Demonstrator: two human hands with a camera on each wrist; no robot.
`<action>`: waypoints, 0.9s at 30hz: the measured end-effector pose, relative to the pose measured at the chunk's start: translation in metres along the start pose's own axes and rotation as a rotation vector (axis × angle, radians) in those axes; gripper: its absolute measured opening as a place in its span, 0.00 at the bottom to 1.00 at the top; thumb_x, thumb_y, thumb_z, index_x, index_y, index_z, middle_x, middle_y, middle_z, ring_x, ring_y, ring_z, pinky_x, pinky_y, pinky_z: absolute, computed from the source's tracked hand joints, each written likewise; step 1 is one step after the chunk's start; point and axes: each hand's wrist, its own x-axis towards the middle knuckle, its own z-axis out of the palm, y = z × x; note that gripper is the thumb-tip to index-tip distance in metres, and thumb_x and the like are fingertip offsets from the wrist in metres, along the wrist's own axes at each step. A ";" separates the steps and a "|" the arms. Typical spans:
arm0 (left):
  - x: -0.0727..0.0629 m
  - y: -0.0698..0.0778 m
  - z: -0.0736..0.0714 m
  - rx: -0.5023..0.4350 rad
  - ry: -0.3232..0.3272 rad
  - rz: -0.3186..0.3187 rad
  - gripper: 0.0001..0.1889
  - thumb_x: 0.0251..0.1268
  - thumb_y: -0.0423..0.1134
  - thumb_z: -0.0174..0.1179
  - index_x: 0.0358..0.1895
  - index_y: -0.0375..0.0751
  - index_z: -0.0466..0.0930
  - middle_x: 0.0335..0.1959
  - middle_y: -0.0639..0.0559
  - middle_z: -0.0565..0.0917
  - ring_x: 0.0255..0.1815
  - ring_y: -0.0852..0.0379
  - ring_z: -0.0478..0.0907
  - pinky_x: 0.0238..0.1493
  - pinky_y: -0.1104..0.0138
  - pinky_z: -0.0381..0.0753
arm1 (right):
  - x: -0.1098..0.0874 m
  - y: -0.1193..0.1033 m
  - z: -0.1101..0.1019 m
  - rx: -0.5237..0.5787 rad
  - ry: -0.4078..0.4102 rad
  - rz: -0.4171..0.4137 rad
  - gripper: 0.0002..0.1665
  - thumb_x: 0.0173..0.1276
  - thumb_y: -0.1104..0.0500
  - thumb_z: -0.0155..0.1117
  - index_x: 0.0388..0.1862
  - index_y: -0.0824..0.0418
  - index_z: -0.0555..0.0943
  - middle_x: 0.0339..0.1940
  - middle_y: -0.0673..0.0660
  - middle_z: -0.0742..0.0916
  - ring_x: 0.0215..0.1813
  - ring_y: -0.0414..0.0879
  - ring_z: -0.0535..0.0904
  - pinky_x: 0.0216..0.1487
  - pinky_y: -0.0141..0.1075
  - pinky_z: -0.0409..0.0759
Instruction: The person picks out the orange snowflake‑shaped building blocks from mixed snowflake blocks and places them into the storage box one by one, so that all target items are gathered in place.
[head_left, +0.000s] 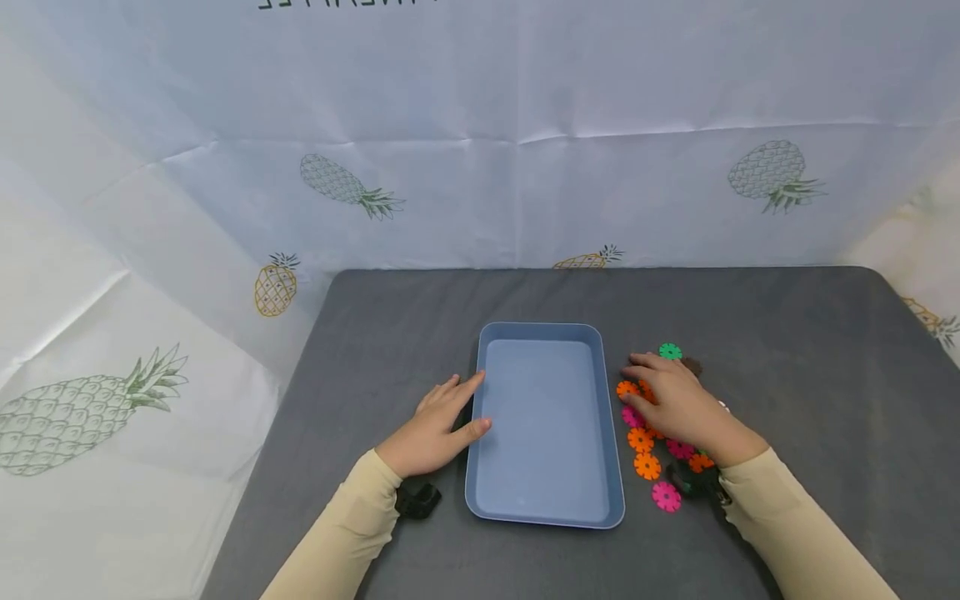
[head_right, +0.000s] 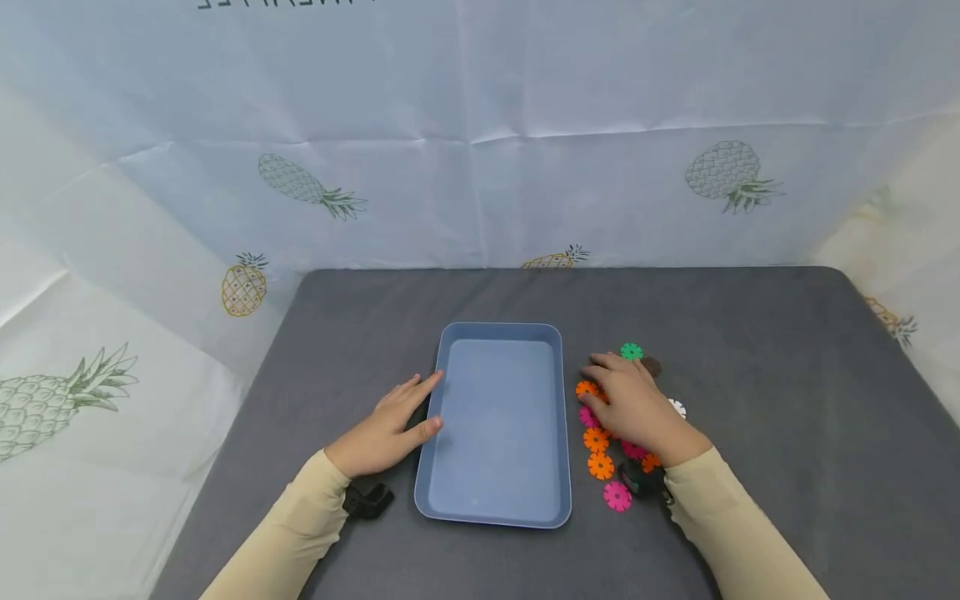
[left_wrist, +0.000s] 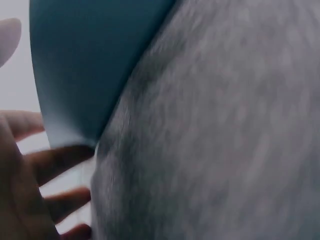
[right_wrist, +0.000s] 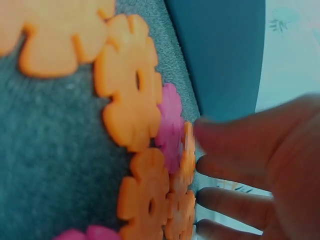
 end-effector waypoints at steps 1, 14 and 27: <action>-0.001 -0.002 -0.002 -0.019 0.001 -0.003 0.39 0.81 0.60 0.52 0.87 0.54 0.51 0.86 0.50 0.55 0.88 0.41 0.41 0.82 0.35 0.42 | 0.000 0.000 0.001 -0.011 0.008 0.001 0.24 0.73 0.60 0.70 0.62 0.72 0.83 0.70 0.75 0.78 0.71 0.74 0.72 0.71 0.72 0.66; -0.005 -0.023 -0.011 -0.177 -0.088 -0.025 0.38 0.77 0.56 0.62 0.85 0.69 0.56 0.88 0.45 0.47 0.87 0.36 0.34 0.78 0.28 0.43 | 0.000 -0.005 0.002 -0.062 0.044 0.045 0.15 0.67 0.58 0.77 0.47 0.66 0.87 0.56 0.68 0.86 0.58 0.66 0.81 0.59 0.69 0.74; -0.004 -0.024 -0.011 -0.181 -0.074 -0.023 0.39 0.75 0.57 0.63 0.84 0.68 0.57 0.88 0.44 0.47 0.88 0.36 0.33 0.79 0.29 0.40 | 0.008 -0.012 -0.017 0.049 0.031 0.066 0.06 0.71 0.66 0.72 0.46 0.62 0.88 0.35 0.52 0.89 0.31 0.41 0.79 0.35 0.42 0.82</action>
